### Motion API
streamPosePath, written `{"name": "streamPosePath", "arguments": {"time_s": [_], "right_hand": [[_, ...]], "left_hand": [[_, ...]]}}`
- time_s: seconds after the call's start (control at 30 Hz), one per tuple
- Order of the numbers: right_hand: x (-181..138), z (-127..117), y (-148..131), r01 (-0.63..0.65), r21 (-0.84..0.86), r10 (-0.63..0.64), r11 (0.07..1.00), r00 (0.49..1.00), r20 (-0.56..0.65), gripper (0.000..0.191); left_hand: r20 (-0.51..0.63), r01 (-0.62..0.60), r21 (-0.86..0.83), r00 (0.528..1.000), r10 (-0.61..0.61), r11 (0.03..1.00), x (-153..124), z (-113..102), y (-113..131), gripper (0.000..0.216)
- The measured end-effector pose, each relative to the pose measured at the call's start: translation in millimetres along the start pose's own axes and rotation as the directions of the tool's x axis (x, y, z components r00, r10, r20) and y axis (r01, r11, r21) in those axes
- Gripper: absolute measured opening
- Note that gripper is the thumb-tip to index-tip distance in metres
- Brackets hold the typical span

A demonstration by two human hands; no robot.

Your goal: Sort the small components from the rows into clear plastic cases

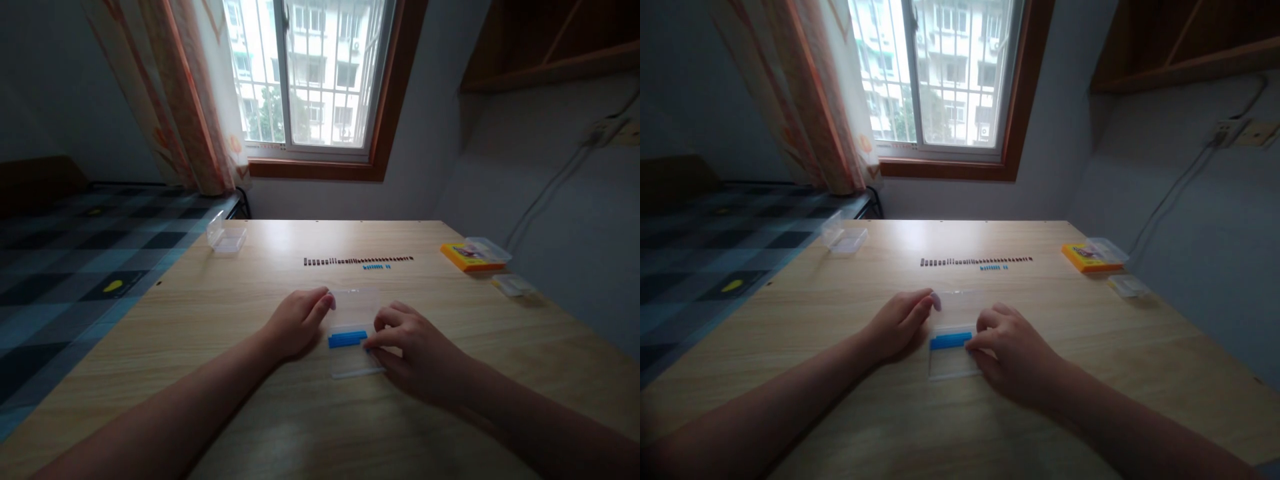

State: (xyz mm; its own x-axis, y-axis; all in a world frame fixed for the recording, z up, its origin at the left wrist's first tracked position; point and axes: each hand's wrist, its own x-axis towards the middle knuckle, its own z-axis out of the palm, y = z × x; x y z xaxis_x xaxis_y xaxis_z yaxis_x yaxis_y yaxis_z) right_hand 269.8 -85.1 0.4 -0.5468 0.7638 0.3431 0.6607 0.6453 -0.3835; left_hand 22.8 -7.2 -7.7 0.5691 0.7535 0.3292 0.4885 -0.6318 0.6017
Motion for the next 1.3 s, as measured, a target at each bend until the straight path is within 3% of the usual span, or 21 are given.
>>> {"name": "streamPosePath", "arguments": {"time_s": [0.53, 0.9, 1.3], "right_hand": [[11.9, 1.8, 4.9, -0.162, -0.003, 0.162, 0.987, 0.986, 0.047, 0.012], [0.9, -6.4, 1.8, 0.023, -0.035, -0.021, 0.999, 0.999, 0.038, 0.015], [3.3, 0.3, -2.6, -0.014, -0.014, 0.014, 1.000, 1.000, 0.019, 0.020]], "left_hand": [[0.001, 0.013, 0.030, 1.000, -0.013, 0.999, 1.3, 1.8, 0.9, 0.035], [0.010, 0.016, 0.044, 1.000, -0.016, 0.999, 0.4, 2.7, 0.2, 0.037], [0.012, -0.013, 0.034, 1.000, 0.013, 0.999, 0.7, 2.4, 1.1, 0.036]]}}
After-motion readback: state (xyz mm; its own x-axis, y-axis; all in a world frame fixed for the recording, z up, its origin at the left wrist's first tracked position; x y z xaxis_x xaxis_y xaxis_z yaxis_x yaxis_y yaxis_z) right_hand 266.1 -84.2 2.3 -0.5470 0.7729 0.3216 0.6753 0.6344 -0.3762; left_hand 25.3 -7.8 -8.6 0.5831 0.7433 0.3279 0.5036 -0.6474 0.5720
